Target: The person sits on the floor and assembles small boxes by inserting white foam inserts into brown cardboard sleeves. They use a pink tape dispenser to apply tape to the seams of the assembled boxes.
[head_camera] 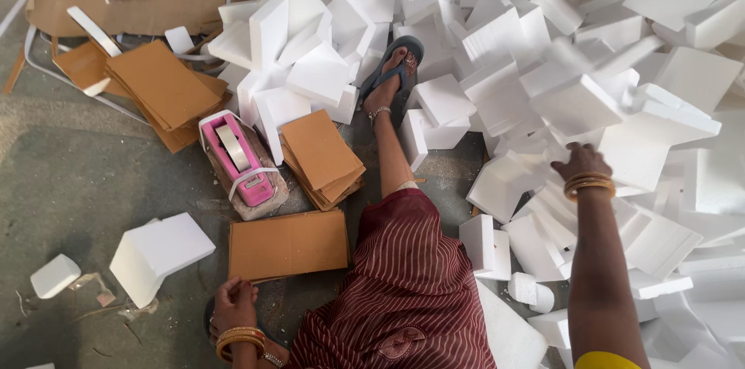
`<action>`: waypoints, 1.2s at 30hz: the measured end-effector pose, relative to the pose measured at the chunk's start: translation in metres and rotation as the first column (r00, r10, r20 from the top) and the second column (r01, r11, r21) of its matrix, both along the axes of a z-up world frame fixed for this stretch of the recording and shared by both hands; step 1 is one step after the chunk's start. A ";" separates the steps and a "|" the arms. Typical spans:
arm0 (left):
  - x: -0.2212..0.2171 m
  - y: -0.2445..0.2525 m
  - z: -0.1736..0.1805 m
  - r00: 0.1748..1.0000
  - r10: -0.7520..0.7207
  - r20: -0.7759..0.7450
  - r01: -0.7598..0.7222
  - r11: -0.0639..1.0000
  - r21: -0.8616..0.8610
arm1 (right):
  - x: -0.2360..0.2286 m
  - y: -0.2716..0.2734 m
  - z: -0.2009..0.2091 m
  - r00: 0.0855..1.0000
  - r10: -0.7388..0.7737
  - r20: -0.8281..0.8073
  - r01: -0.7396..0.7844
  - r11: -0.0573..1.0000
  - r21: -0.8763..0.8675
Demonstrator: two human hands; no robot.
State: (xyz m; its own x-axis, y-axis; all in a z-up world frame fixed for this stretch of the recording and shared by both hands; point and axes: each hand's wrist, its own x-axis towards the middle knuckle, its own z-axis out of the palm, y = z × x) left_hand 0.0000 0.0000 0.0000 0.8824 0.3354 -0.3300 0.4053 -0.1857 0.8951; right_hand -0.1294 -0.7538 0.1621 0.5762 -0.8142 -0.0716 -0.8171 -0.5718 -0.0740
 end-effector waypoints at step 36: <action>-0.007 0.003 0.009 0.993 -0.024 0.117 0.037 0.994 -0.107 | -0.100 0.016 0.062 0.961 0.045 0.274 -0.034 0.998 -0.044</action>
State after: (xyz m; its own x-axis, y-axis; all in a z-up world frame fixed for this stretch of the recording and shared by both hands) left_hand -0.0067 0.0032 0.0091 0.9260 0.2753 -0.2581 0.2935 -0.0952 0.9512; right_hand -0.2296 -0.7375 0.2238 0.6011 -0.7894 0.1247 -0.7450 -0.6099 -0.2702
